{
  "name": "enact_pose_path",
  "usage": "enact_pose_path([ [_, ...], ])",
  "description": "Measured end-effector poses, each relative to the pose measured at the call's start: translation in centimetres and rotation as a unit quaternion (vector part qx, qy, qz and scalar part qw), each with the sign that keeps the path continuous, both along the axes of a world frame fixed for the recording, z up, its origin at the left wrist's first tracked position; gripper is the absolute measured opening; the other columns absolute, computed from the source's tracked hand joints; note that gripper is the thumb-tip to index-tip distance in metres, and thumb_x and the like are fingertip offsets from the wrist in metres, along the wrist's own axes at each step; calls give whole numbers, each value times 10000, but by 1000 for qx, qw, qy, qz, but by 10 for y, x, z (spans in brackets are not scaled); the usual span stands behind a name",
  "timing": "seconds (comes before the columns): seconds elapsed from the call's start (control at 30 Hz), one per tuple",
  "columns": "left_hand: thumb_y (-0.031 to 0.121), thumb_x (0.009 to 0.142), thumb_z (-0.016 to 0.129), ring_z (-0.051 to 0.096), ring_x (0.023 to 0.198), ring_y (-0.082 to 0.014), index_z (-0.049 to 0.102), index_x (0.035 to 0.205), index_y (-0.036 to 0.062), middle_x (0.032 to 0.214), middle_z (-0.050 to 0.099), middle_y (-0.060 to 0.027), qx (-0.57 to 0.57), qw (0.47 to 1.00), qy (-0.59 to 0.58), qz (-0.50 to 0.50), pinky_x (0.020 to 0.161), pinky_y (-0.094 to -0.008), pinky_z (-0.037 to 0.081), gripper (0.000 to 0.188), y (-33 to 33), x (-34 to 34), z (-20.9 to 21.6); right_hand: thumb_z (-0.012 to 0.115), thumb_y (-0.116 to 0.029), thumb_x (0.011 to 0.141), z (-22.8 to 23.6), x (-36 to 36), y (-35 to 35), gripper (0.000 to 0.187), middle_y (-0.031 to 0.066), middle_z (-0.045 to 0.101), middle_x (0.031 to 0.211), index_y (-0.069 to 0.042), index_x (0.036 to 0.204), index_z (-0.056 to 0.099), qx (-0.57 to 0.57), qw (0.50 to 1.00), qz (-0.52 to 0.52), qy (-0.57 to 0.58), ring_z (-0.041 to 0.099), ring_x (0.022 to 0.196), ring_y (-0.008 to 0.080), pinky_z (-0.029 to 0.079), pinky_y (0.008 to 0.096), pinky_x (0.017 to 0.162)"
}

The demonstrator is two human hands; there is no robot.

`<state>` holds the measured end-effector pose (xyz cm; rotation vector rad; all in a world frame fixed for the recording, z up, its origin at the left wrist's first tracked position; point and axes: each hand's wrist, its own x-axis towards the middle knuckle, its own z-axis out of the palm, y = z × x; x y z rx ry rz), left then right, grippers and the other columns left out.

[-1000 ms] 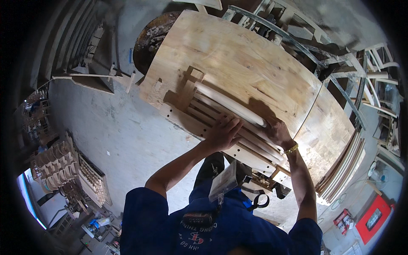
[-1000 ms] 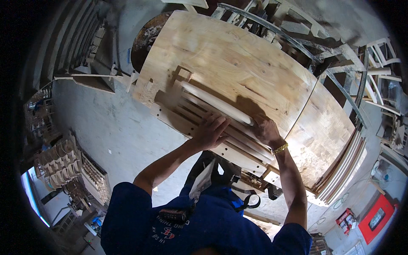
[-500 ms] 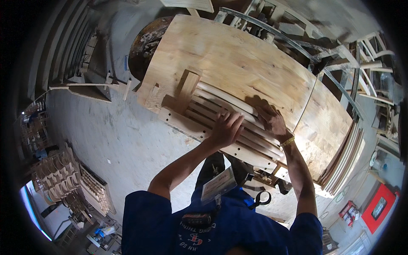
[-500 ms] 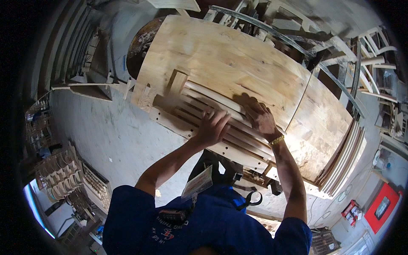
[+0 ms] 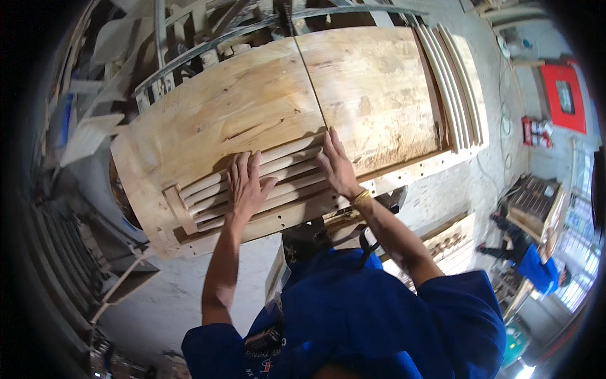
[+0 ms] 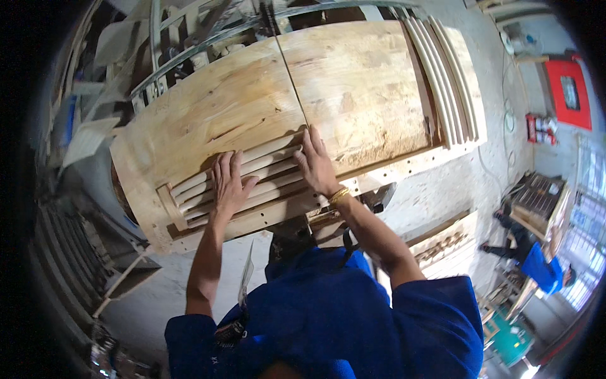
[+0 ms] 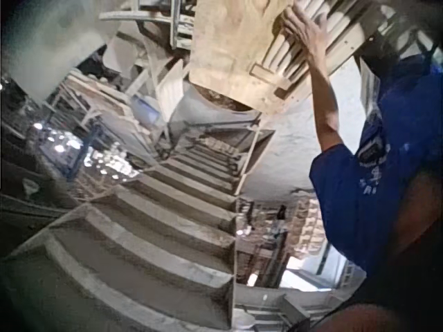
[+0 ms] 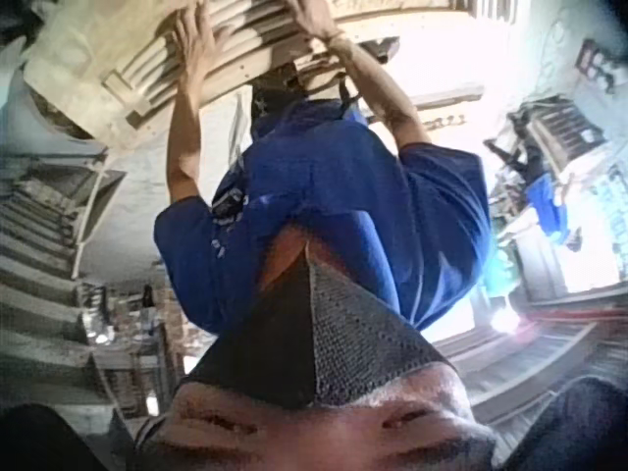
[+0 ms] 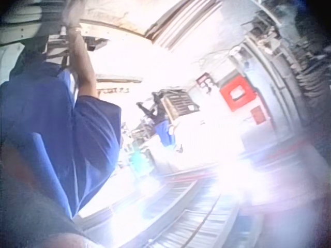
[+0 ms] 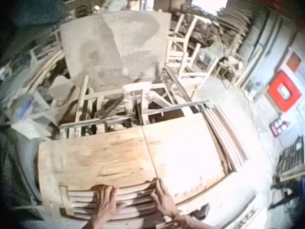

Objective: The person gathers several cylindrical wooden rods from a pile, carries them to a workbench, and feeds them through a machine to smooth or shape them. The person then stacks the processed rods on the bench and repeats the process with additional rods.

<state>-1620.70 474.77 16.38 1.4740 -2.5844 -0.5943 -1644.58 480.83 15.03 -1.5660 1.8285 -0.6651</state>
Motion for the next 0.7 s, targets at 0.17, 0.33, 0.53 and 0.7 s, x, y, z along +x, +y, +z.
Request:
enact_pose_path([
  [0.17,349,803,625,191,1338,-376,341,1301,-55,1416,253,-204,-59,998,-11,28,1086,-528,117,701,0,-12,-16,419,-208,949,11,-53,-15,607,253,229,1443,-52,1444,106,44,987,-107,-109,252,1339,351,251,402,1091],
  [0.33,398,837,563,142,1363,-371,278,1383,36,1469,184,-201,-58,993,-105,-15,1082,-553,70,715,-1,-13,-13,485,-101,875,12,-49,-10,712,223,127,1482,-74,1454,71,-1,999,4,-39,200,1357,355,185,423,1117],
  [0.53,500,820,553,101,1370,-395,262,1394,28,1477,162,-209,-37,996,-85,-18,1049,-620,18,798,13,-15,-10,586,-6,698,-4,-47,10,938,173,78,1511,-62,1455,34,23,995,70,-72,74,1400,281,145,400,1130],
  [0.7,558,801,539,160,1347,-392,261,1388,9,1451,218,-212,-93,991,-89,-34,1046,-603,62,851,19,-14,-12,510,-50,859,11,-78,40,714,212,252,1450,-66,1448,108,32,978,-167,-120,260,1345,316,155,386,1125],
])
